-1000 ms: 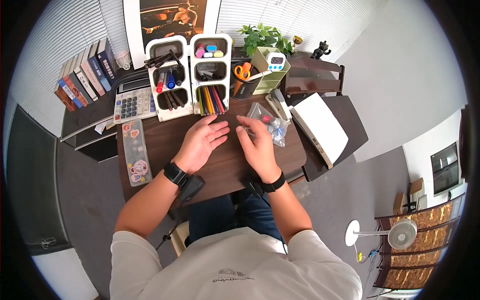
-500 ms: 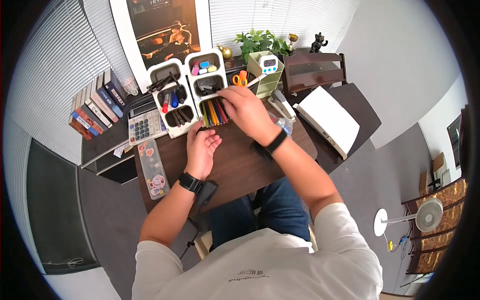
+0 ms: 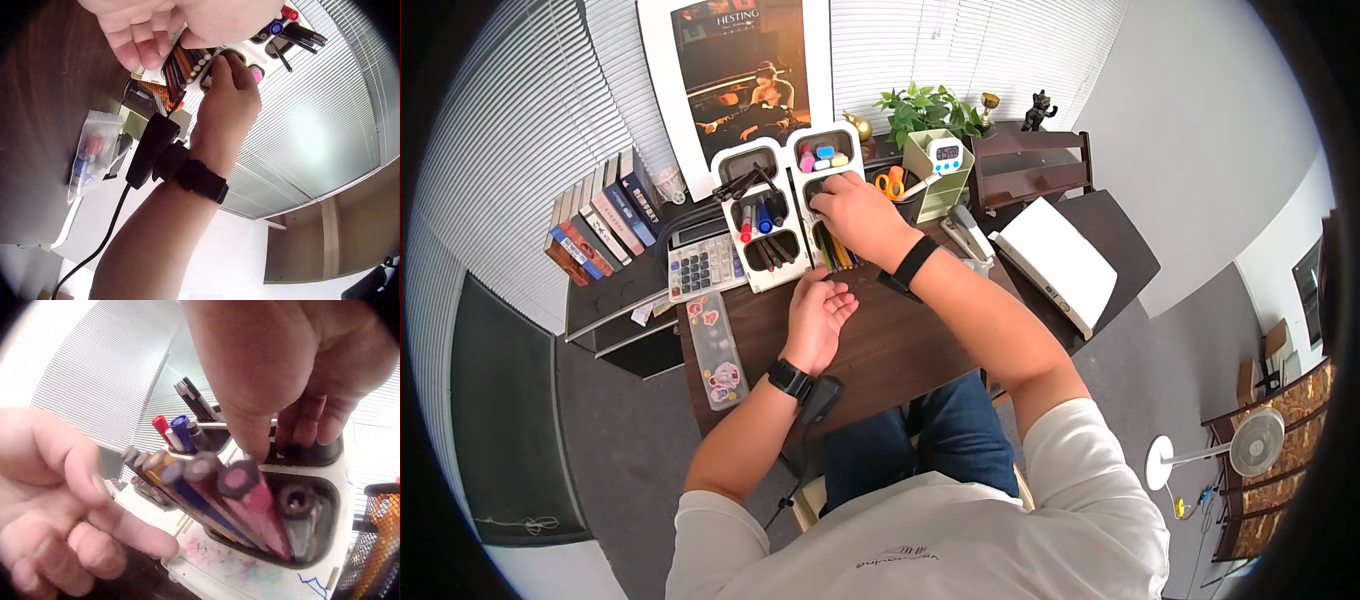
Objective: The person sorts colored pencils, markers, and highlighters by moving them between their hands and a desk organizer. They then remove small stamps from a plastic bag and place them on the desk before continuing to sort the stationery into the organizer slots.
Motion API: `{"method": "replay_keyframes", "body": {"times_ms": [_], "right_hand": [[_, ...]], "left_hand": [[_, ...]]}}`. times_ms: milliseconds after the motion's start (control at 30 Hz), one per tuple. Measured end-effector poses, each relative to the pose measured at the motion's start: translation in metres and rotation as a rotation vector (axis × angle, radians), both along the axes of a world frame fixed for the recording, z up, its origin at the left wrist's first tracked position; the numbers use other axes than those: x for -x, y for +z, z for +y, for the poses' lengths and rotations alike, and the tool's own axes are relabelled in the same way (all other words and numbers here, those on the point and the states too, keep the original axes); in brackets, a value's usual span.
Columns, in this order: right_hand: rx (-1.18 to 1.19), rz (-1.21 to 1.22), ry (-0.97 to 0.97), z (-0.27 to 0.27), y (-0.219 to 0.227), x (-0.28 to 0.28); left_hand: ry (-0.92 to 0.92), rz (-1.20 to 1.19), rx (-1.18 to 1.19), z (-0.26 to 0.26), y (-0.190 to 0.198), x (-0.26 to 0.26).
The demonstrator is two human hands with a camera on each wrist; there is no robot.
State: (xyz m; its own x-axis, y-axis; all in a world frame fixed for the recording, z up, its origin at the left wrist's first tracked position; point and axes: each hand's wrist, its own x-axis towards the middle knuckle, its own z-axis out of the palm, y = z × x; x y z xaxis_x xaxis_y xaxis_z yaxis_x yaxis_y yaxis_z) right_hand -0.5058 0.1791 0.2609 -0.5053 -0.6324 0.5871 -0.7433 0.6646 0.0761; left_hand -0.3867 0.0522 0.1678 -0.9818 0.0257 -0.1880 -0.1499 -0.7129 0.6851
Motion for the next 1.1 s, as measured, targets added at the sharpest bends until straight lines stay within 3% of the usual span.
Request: {"method": "replay_keyframes", "body": {"times_ms": [133, 233, 400, 467, 533, 600, 667, 767, 1100], "right_hand": [[0.038, 0.013, 0.037, 0.01, -0.004, -0.001], [0.017, -0.174, 0.028, 0.019, 0.001, -0.004], [0.112, -0.144, 0.083, 0.039, 0.016, -0.029], [0.418, -0.127, 0.103, 0.051, 0.018, -0.055], [0.784, -0.303, -0.013, 0.063, 0.012, -0.101], [1.26, -0.765, 0.089, 0.08, -0.023, -0.131], [1.39, -0.987, 0.134, 0.089, -0.053, -0.158], [1.366, -1.074, 0.093, 0.092, -0.086, -0.177], [1.348, -1.096, 0.17, 0.097, -0.096, -0.179]], "left_hand": [[-0.036, -0.012, -0.004, 0.0, -0.002, 0.001], [-0.077, -0.009, -0.005, -0.001, -0.003, 0.001], [-0.207, 0.0, 0.024, -0.001, 0.001, -0.002], [-0.272, -0.01, 0.042, -0.001, 0.005, -0.004], [-0.412, 0.085, 0.14, 0.002, 0.009, -0.008], [-0.481, 0.165, 0.139, 0.009, 0.009, -0.011], [-0.474, 0.231, 0.125, 0.013, 0.003, -0.015], [-0.416, 0.243, 0.201, 0.019, 0.012, -0.021], [-0.264, 0.299, 0.424, 0.016, 0.005, -0.016]]}}
